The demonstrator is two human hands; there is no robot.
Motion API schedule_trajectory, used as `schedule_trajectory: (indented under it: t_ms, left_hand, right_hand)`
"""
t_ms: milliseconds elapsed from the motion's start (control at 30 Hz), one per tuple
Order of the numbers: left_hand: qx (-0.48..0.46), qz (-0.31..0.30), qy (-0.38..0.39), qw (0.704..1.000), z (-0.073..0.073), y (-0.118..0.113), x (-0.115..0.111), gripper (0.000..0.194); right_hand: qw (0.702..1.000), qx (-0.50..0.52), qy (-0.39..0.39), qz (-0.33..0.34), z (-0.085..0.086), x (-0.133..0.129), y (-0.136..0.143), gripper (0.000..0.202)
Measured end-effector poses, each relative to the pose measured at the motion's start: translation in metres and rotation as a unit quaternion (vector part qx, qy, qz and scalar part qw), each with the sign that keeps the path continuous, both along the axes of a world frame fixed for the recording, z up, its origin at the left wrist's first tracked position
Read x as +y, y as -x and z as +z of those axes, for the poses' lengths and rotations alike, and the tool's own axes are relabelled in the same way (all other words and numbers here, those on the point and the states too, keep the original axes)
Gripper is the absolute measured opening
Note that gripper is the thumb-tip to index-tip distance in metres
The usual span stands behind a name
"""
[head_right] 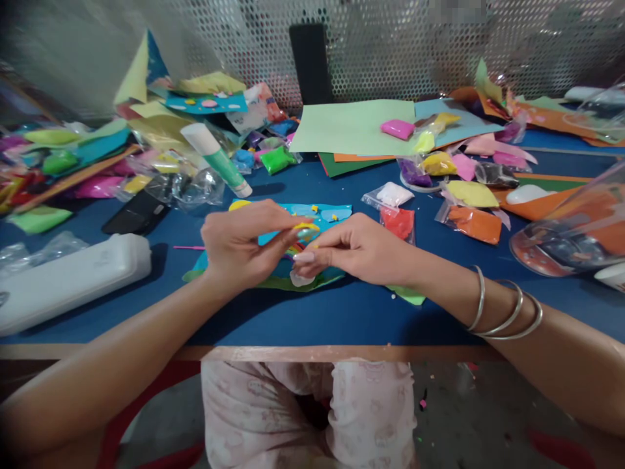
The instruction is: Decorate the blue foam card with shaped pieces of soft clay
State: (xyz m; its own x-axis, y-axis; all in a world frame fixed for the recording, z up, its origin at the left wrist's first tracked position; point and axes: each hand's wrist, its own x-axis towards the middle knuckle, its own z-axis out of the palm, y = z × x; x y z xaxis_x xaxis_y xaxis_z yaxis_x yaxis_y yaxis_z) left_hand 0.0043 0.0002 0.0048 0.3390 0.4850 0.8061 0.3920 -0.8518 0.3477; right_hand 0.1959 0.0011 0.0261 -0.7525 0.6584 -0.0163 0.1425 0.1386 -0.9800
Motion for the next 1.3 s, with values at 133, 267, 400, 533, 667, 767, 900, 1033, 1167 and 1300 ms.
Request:
schedule_trajectory:
  t_ms: [133, 267, 400, 533, 667, 767, 900, 1033, 1167, 1300]
  left_hand:
    - [-0.040, 0.104, 0.028, 0.993, 0.0007, 0.0072, 0.0006, 0.012]
    - [-0.058, 0.102, 0.042, 0.992, 0.0005, 0.0056, -0.0011, 0.013]
    - [-0.039, 0.040, 0.058, 0.997, 0.0006, 0.0024, -0.0015, 0.012]
    - [-0.024, 0.009, 0.084, 0.996, -0.0001, 0.0011, -0.0015, 0.016]
    - [-0.010, -0.047, 0.137, 0.989, -0.0019, 0.0006, -0.0004, 0.038]
    - [-0.007, -0.084, 0.184, 0.979, -0.0026, 0.0023, 0.0016, 0.056]
    - [0.013, -0.159, 0.245, 0.956, -0.0011, 0.0059, 0.0024, 0.045]
    - [0.016, -0.172, 0.219, 0.960, 0.0024, 0.0055, -0.0025, 0.034]
    - [0.054, -0.126, 0.130, 0.982, 0.0030, 0.0014, -0.0067, 0.045]
    - [0.039, -0.067, 0.038, 0.996, 0.0007, -0.0008, -0.0046, 0.021]
  right_hand:
    - [0.999, 0.002, 0.013, -0.030, 0.0011, -0.0026, 0.0003, 0.017]
    - [0.996, -0.008, -0.046, -0.082, -0.0015, 0.0011, 0.0002, 0.020]
    - [0.989, -0.031, -0.103, -0.104, -0.0031, 0.0055, -0.0013, 0.024]
    - [0.992, -0.013, -0.092, -0.082, -0.0060, 0.0060, -0.0026, 0.027]
    - [0.992, 0.015, -0.097, -0.076, -0.0072, 0.0025, -0.0028, 0.032]
    - [0.989, -0.008, -0.128, -0.067, -0.0048, -0.0003, -0.0030, 0.024]
    - [0.985, -0.036, -0.156, -0.068, -0.0016, -0.0016, -0.0038, 0.020]
    - [0.991, -0.030, -0.107, -0.074, 0.0001, -0.0014, -0.0039, 0.026]
    - [0.996, -0.020, -0.032, -0.084, 0.0006, 0.0021, -0.0045, 0.031]
    - [0.999, -0.033, -0.011, -0.031, 0.0001, 0.0065, -0.0051, 0.034]
